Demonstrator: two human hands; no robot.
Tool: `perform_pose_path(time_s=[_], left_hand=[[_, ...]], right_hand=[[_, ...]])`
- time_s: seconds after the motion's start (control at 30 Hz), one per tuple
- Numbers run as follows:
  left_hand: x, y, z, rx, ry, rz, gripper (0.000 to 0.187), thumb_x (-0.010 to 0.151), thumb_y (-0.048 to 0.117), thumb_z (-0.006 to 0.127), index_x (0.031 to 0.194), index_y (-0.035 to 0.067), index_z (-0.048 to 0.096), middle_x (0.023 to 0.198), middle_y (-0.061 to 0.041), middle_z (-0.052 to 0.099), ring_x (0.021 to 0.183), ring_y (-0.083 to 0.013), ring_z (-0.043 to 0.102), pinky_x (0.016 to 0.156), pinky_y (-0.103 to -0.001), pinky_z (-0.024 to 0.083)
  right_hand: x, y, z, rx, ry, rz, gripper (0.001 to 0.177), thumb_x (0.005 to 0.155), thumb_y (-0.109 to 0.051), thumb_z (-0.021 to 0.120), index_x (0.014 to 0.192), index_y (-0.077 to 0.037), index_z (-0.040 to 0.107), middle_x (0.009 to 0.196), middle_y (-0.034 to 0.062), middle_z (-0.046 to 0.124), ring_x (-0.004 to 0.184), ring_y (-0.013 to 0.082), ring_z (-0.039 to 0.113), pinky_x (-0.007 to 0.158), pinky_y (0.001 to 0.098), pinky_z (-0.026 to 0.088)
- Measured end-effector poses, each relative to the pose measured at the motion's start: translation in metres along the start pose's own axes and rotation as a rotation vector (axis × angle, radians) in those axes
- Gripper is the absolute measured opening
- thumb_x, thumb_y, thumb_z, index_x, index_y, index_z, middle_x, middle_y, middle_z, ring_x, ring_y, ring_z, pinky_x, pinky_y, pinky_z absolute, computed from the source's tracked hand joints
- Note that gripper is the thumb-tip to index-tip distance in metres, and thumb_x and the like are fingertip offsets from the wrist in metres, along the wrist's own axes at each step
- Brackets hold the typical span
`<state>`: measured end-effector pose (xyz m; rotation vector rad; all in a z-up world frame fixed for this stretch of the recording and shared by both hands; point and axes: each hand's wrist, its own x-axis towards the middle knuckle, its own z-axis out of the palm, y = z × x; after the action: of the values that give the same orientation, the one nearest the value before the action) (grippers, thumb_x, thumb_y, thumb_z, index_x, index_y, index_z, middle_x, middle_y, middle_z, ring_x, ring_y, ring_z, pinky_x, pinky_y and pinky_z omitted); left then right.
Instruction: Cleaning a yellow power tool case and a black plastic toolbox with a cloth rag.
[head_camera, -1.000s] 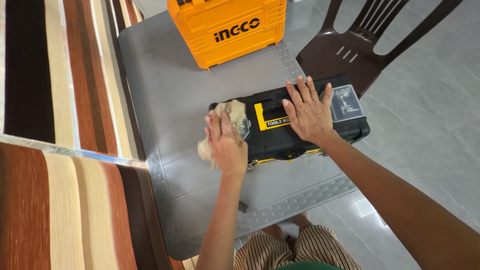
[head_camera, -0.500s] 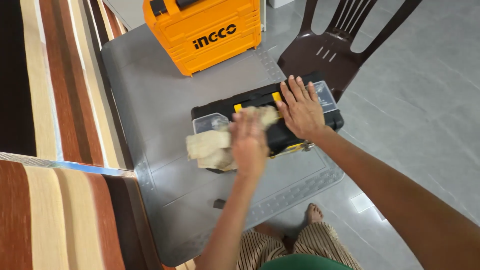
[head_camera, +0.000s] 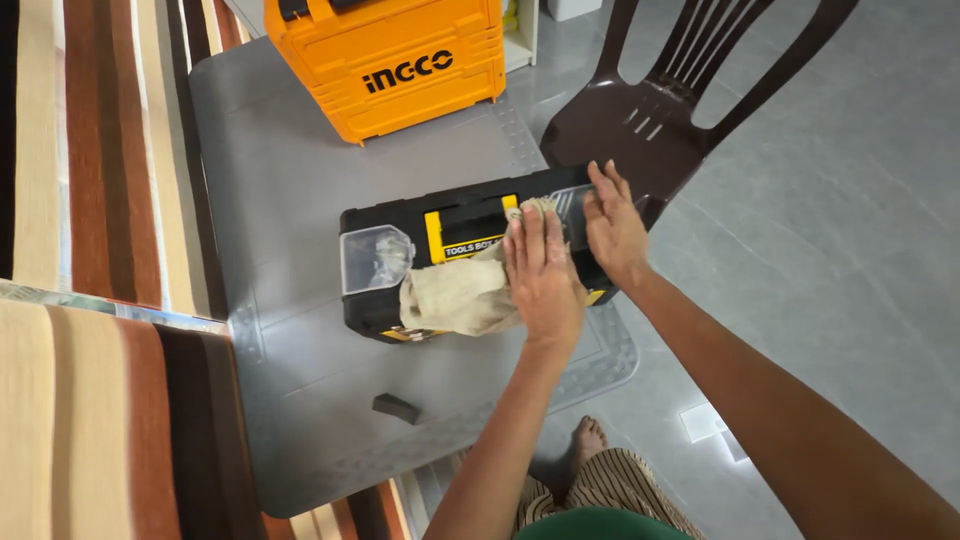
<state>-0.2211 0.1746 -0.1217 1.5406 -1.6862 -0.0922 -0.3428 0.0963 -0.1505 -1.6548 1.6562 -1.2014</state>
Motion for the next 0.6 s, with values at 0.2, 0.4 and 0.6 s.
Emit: perform_pose_path(time_s=[0.2,0.4,0.6], left_hand=[[-0.002,-0.038,-0.013,0.09,0.001,0.076,0.051,0.096,0.006,0.055,0.147,0.005,0.055,0.157,-0.019,0.047,0.149,-0.0373,0.044,0.127,-0.049,0.03],[-0.011,-0.075,-0.058,0.185,0.246,-0.182,0.049,0.1,0.008,0.059,0.149,0.004,0.053,0.155,-0.022,0.048,0.146,-0.0391,0.042,0.125,-0.048,0.027],[-0.025,-0.058,-0.035,0.204,0.285,-0.188,0.054,0.096,0.01,0.066,0.148,0.008,0.054,0.153,-0.021,0.05,0.147,-0.0385,0.042,0.126,-0.051,0.026]], right_hand=[[0.002,-0.035,-0.02,-0.302,-0.193,0.074,0.057,0.107,-0.042,0.035,0.16,-0.023,0.028,0.163,0.0219,0.029,0.143,0.0439,0.037,0.11,0.0487,0.038],[0.003,-0.024,-0.017,-0.385,-0.253,0.107,0.057,0.108,-0.046,0.03,0.162,-0.027,0.021,0.156,0.0231,0.037,0.133,0.0473,0.05,0.104,0.0528,0.045],[0.005,-0.023,-0.016,-0.38,-0.268,0.078,0.059,0.107,-0.043,0.031,0.162,-0.022,0.02,0.146,0.0242,0.043,0.12,0.0486,0.057,0.1,0.053,0.048]])
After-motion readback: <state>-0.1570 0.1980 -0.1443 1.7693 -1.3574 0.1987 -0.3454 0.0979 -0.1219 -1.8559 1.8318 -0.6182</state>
